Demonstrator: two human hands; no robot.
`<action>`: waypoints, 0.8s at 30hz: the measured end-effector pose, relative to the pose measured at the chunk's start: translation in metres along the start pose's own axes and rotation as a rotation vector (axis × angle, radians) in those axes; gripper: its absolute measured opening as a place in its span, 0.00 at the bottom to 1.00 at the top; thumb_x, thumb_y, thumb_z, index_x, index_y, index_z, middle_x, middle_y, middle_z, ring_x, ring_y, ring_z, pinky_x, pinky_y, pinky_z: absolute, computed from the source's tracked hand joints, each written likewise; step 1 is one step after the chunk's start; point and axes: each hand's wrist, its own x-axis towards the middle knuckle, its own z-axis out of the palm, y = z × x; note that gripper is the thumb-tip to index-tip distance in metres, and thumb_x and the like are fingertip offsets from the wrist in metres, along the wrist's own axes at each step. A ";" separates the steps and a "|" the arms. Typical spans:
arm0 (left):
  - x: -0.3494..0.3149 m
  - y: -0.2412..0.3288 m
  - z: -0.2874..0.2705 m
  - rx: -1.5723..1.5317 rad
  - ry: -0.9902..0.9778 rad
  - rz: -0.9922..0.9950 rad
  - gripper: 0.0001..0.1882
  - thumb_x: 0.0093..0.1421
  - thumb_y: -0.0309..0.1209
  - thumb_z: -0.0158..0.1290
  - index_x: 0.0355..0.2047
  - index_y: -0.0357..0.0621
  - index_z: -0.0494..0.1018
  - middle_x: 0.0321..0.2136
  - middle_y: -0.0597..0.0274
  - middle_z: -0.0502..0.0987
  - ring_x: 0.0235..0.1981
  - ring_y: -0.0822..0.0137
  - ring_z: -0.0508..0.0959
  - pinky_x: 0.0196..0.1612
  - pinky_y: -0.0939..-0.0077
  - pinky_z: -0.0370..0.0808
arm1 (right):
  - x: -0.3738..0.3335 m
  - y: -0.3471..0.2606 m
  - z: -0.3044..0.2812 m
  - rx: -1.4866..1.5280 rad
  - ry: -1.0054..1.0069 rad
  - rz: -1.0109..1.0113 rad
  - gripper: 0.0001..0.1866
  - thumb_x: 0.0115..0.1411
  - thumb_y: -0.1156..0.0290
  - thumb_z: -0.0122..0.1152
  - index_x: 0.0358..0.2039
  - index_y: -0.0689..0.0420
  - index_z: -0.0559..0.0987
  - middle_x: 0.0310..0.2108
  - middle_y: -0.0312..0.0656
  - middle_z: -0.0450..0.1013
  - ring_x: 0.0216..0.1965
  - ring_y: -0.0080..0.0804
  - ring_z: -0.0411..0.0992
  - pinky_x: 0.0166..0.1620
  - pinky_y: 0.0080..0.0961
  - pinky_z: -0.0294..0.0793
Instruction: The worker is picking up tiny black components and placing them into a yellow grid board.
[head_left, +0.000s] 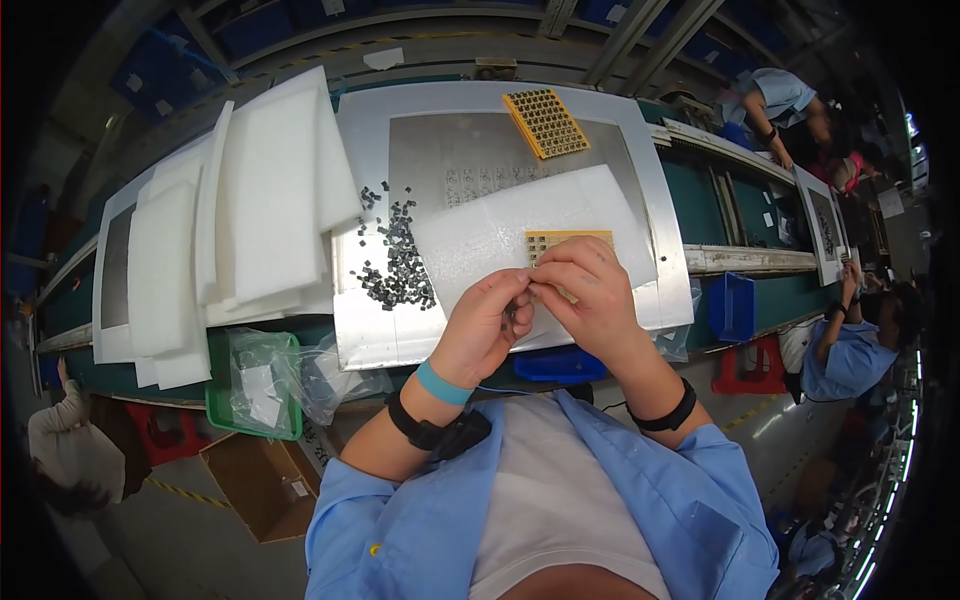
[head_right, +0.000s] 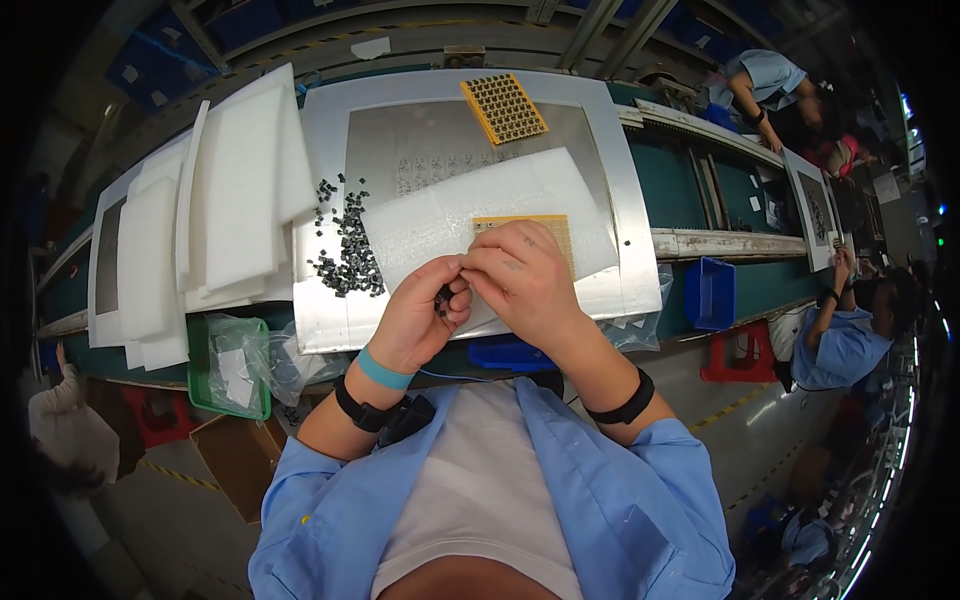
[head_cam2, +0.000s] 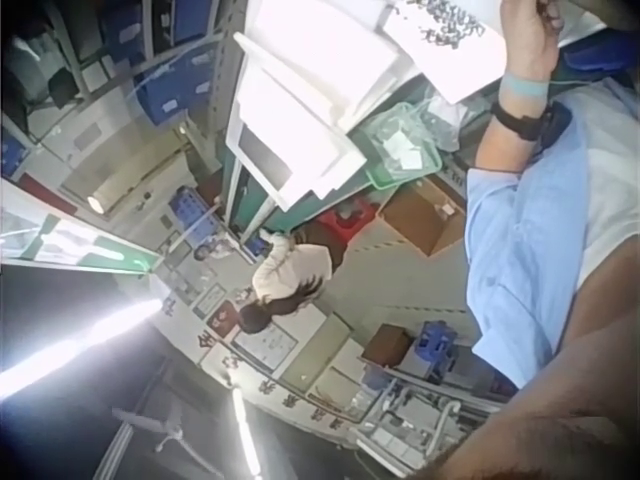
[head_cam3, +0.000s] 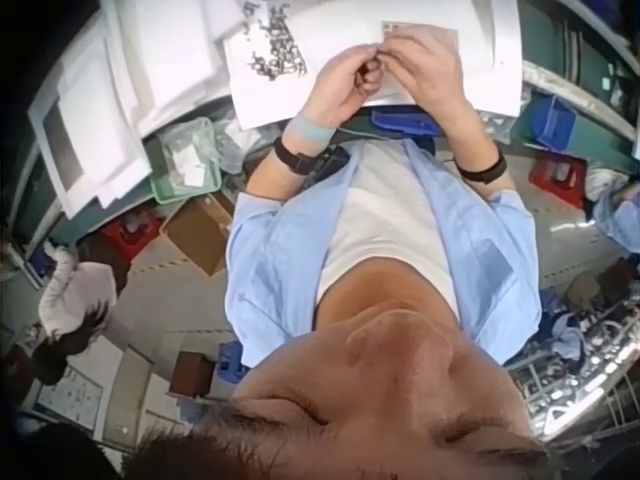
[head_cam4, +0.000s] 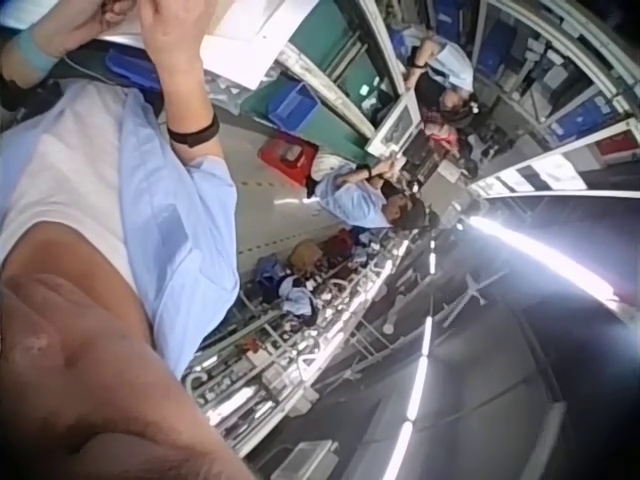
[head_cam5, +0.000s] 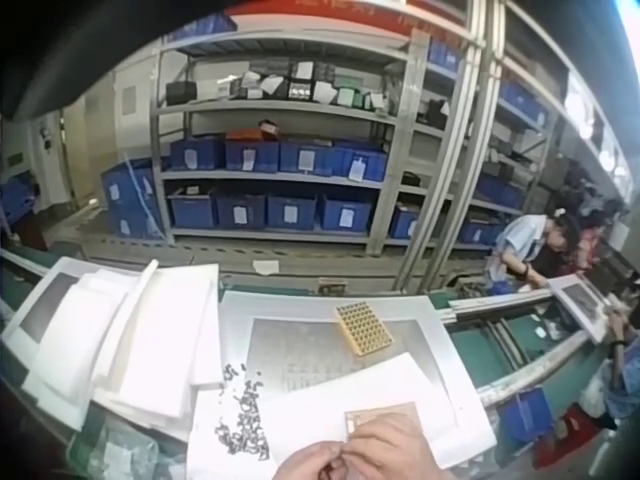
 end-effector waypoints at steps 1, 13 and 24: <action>0.001 0.000 -0.002 0.018 -0.016 0.015 0.10 0.67 0.36 0.55 0.32 0.44 0.73 0.24 0.72 0.69 0.23 0.78 0.67 0.26 0.84 0.63 | 0.000 0.001 0.001 0.009 -0.006 -0.001 0.11 0.47 0.78 0.70 0.33 0.59 0.80 0.33 0.42 0.77 0.38 0.41 0.75 0.44 0.34 0.73; 0.001 0.002 -0.013 0.040 -0.051 0.004 0.09 0.67 0.35 0.54 0.38 0.42 0.74 0.25 0.72 0.69 0.24 0.79 0.67 0.26 0.84 0.63 | -0.004 -0.005 0.007 0.189 -0.049 0.220 0.08 0.49 0.80 0.67 0.32 0.61 0.81 0.32 0.43 0.78 0.38 0.40 0.76 0.43 0.31 0.75; 0.005 0.008 -0.024 -0.057 -0.056 0.053 0.13 0.70 0.32 0.46 0.48 0.36 0.73 0.30 0.68 0.70 0.29 0.76 0.69 0.31 0.84 0.67 | -0.003 0.018 0.012 0.121 -0.038 0.311 0.06 0.52 0.77 0.67 0.31 0.60 0.81 0.32 0.42 0.77 0.37 0.42 0.76 0.41 0.33 0.75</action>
